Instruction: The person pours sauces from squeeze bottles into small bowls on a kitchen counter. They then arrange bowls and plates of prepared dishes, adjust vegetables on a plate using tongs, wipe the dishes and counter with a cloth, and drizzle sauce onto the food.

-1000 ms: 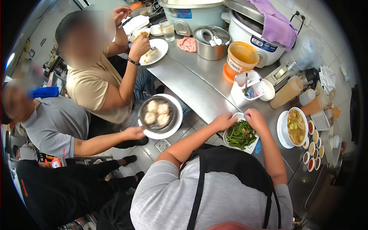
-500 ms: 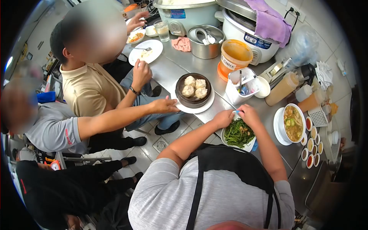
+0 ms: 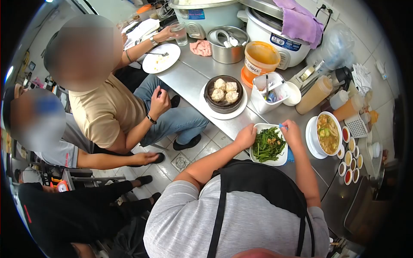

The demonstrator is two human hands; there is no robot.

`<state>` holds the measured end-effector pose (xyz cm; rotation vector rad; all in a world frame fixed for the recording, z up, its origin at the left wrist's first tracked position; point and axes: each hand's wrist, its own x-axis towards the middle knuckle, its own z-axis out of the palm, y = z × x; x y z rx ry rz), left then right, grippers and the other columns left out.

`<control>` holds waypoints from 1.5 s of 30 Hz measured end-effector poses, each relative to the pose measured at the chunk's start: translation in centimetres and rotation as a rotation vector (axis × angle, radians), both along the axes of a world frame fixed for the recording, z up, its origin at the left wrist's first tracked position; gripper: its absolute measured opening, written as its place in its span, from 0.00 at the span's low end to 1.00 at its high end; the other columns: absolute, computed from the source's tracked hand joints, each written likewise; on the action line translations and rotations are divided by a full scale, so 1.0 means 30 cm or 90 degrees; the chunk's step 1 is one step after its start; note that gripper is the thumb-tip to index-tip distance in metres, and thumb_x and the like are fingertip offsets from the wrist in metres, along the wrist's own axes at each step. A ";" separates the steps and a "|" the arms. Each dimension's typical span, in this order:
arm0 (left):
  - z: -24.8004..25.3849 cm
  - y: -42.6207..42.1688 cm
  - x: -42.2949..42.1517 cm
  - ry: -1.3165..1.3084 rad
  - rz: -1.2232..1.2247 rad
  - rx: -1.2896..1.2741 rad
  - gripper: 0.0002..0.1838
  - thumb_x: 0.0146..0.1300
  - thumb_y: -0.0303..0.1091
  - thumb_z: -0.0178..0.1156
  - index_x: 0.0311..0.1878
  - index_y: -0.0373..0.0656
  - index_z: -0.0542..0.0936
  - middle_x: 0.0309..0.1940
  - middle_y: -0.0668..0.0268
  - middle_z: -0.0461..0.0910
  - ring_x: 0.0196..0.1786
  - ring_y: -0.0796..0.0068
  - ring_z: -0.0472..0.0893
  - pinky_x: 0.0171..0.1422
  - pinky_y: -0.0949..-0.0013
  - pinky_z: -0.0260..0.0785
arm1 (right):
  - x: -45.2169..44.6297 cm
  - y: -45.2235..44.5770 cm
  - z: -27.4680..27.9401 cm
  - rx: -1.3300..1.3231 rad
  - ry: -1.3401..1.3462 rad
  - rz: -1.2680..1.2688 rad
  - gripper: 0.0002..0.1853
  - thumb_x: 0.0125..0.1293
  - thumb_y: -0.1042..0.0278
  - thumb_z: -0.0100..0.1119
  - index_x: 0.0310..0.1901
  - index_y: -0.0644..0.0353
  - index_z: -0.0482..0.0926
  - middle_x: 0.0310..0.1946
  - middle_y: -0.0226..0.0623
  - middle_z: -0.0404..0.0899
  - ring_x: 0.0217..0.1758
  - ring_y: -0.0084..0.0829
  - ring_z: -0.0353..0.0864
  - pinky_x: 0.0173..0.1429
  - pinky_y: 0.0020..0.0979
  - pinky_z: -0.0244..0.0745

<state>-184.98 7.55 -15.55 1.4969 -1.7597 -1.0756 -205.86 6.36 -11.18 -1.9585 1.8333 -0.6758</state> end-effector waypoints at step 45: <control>0.084 0.076 0.058 0.212 -0.058 0.356 0.18 0.63 0.33 0.35 0.55 0.38 0.62 0.26 0.60 0.74 0.11 0.77 0.71 0.11 0.79 0.61 | -0.091 0.106 0.052 -0.114 0.304 0.213 0.08 0.49 0.71 0.51 0.32 0.53 0.78 0.30 0.35 0.70 0.39 0.34 0.73 0.41 0.35 0.68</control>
